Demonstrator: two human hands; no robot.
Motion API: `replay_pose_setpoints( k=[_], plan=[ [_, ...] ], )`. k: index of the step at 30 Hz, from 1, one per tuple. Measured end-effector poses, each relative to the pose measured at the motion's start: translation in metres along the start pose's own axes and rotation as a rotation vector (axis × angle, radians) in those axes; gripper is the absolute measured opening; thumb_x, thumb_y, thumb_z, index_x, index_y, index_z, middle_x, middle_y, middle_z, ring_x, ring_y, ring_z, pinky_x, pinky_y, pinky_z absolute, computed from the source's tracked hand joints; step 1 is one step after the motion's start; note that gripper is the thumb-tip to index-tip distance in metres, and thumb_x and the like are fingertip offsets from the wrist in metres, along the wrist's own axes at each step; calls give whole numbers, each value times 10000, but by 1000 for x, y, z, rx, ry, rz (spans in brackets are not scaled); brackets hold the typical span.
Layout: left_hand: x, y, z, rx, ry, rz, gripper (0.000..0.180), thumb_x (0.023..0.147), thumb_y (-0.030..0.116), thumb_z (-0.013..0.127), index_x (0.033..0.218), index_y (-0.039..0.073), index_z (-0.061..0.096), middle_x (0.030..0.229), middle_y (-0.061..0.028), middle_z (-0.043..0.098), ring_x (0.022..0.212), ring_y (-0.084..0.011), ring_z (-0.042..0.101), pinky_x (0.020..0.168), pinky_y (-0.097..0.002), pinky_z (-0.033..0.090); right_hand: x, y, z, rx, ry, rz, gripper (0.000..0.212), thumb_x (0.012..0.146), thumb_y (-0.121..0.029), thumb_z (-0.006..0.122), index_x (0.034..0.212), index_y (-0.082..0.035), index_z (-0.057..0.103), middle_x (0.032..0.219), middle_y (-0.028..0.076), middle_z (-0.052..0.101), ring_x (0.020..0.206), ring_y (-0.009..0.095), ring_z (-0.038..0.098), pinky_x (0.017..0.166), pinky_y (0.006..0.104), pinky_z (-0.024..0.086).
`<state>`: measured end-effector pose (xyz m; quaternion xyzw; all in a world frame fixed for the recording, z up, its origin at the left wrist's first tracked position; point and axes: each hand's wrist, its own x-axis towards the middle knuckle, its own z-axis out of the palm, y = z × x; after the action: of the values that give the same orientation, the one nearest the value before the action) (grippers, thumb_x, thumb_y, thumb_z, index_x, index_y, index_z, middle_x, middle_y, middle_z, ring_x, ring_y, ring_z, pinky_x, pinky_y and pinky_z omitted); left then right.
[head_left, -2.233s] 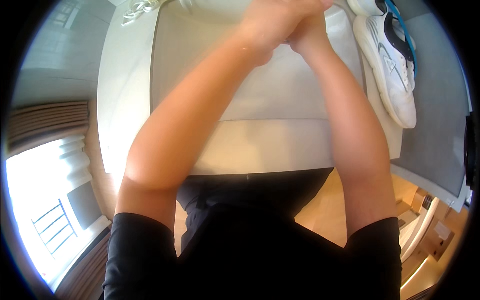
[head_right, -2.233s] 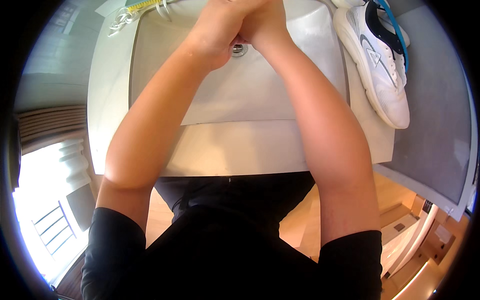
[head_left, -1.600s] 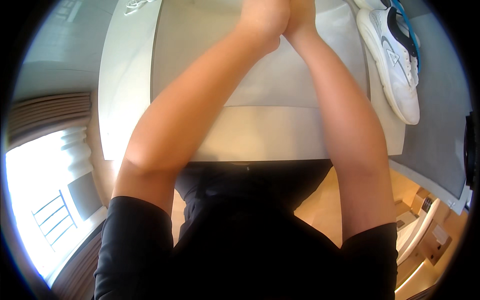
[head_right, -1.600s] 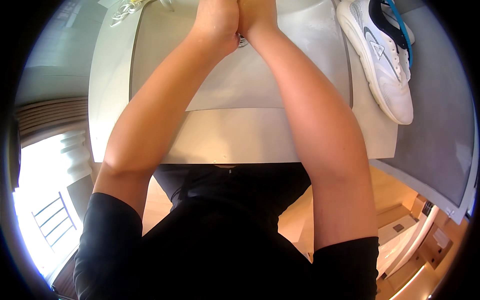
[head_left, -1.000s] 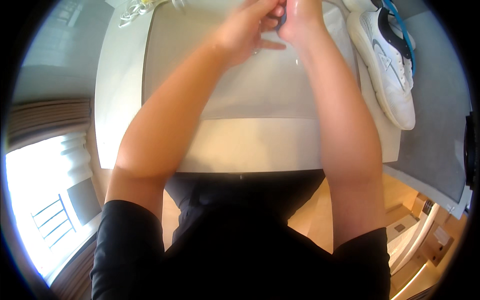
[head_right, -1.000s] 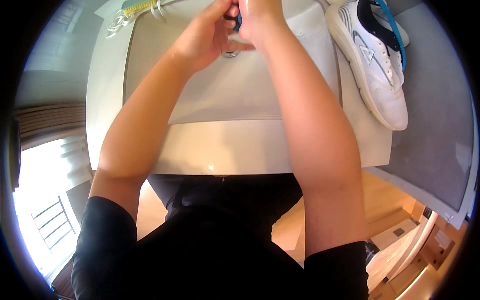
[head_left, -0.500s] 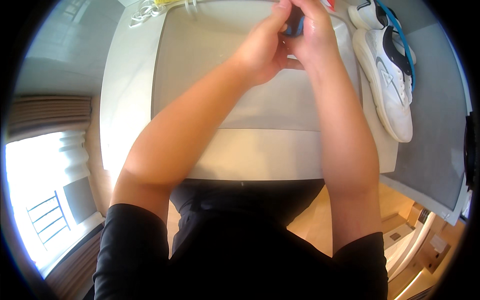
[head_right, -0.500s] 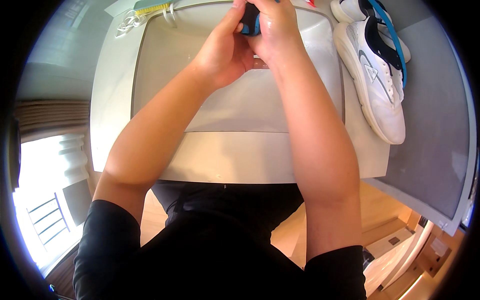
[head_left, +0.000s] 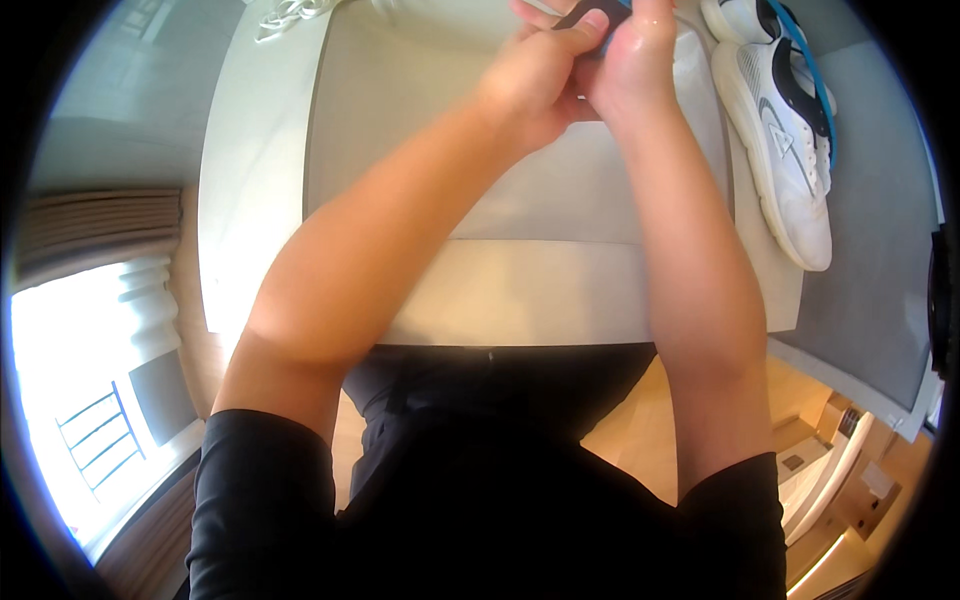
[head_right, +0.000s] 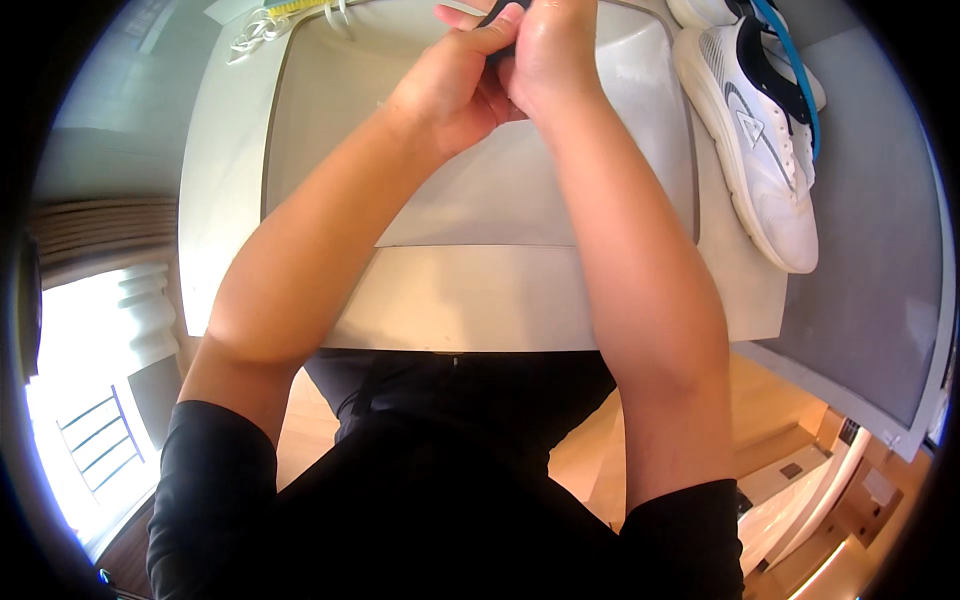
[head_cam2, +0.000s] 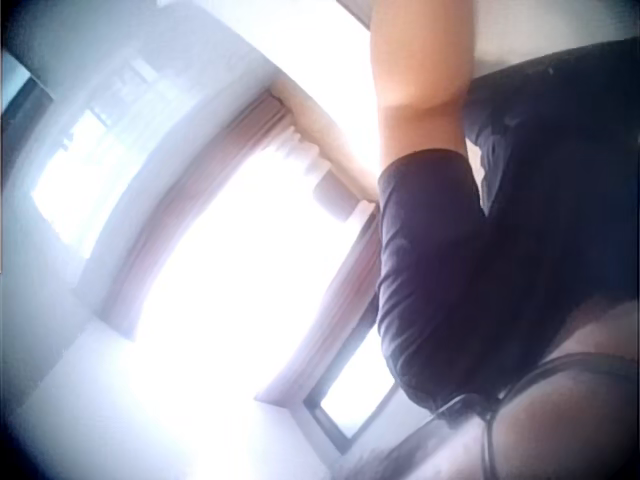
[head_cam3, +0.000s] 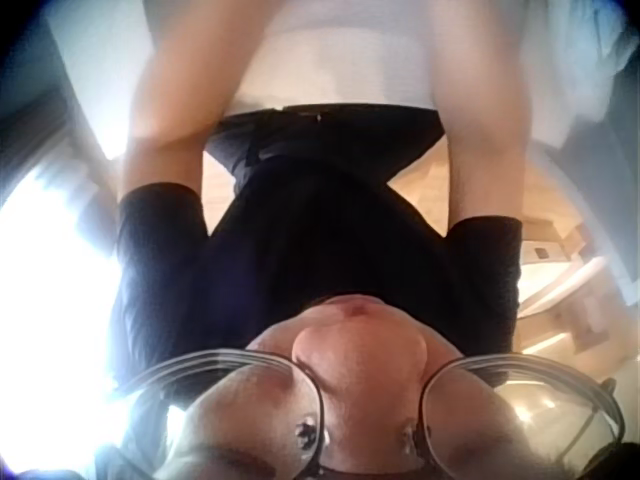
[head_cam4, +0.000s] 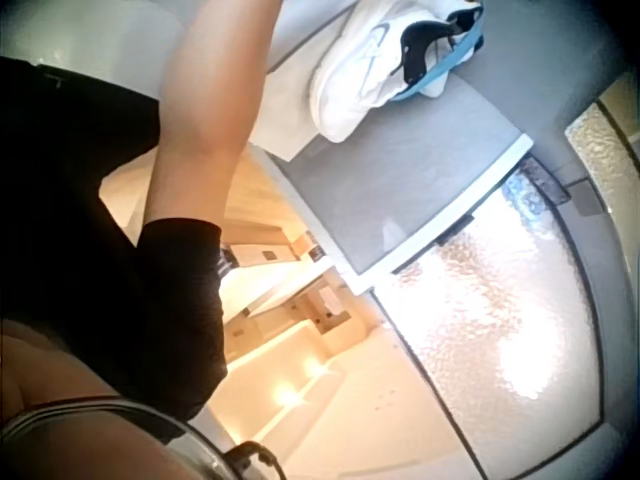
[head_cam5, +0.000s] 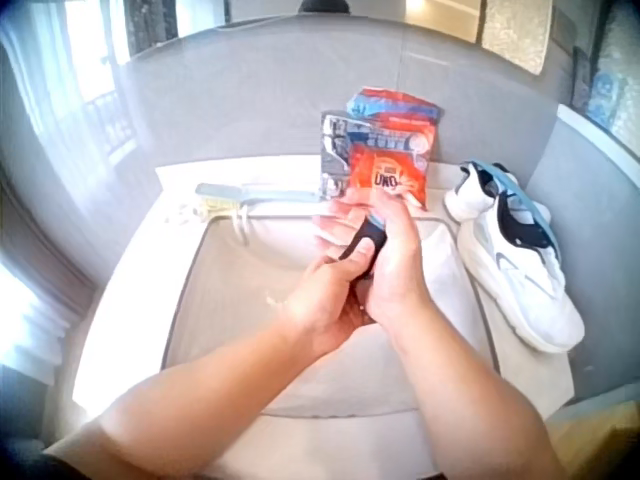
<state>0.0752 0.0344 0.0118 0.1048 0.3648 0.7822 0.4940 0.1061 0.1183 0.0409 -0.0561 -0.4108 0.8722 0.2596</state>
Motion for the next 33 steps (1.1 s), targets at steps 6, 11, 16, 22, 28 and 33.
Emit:
replay_pose_setpoints(
  k=[6, 11, 16, 22, 28, 33],
  plan=[
    [-3, 9, 8, 214, -36, 24, 330, 1003, 231, 491, 1327, 172, 485, 1177, -52, 622, 986, -199, 641, 785, -416, 570, -1, 0, 10, -227, 130, -59, 449, 935, -480, 608, 901, -33, 583, 798, 92, 594, 602, 213, 608, 543, 342, 523],
    [-11, 12, 11, 35, -156, 29, 430, 950, 178, 528, 1368, 195, 430, 1193, -18, 588, 1084, -180, 577, 849, -442, 536, 10, -5, -1, -317, 38, -139, 545, 972, -519, 524, 740, -29, 574, 627, 53, 537, 518, 138, 539, 463, 272, 445],
    [-16, 27, -7, 228, -152, 156, 460, 920, 292, 544, 1352, 181, 435, 1168, 28, 572, 1072, -139, 536, 875, -387, 480, 8, -14, -13, -657, -56, -207, 604, 1009, -518, 439, 667, -36, 564, 610, 54, 567, 501, 118, 525, 439, 272, 421],
    [-47, 55, 46, 376, -53, 209, 414, 944, 407, 520, 1252, 131, 526, 1097, -9, 600, 985, -129, 567, 831, -319, 465, -1, -12, 21, -791, 0, -203, 408, 977, -280, 495, 731, 22, 616, 645, 95, 613, 536, 168, 552, 476, 324, 421],
    [-35, 44, 43, 341, 91, 438, 312, 949, 294, 585, 1123, 35, 574, 1062, -70, 621, 953, -165, 579, 814, -298, 464, 10, 9, 15, -1082, -307, -819, 227, 885, -180, 575, 744, -4, 597, 688, 130, 633, 686, 236, 621, 615, 369, 453],
    [-52, 41, 67, 269, 162, 462, 260, 966, 239, 561, 1077, 6, 592, 1029, -91, 634, 936, -186, 587, 823, -313, 463, 4, 14, 20, -932, -90, -791, 164, 883, -175, 583, 843, -16, 592, 812, 174, 642, 784, 275, 636, 653, 374, 471]
  ],
)
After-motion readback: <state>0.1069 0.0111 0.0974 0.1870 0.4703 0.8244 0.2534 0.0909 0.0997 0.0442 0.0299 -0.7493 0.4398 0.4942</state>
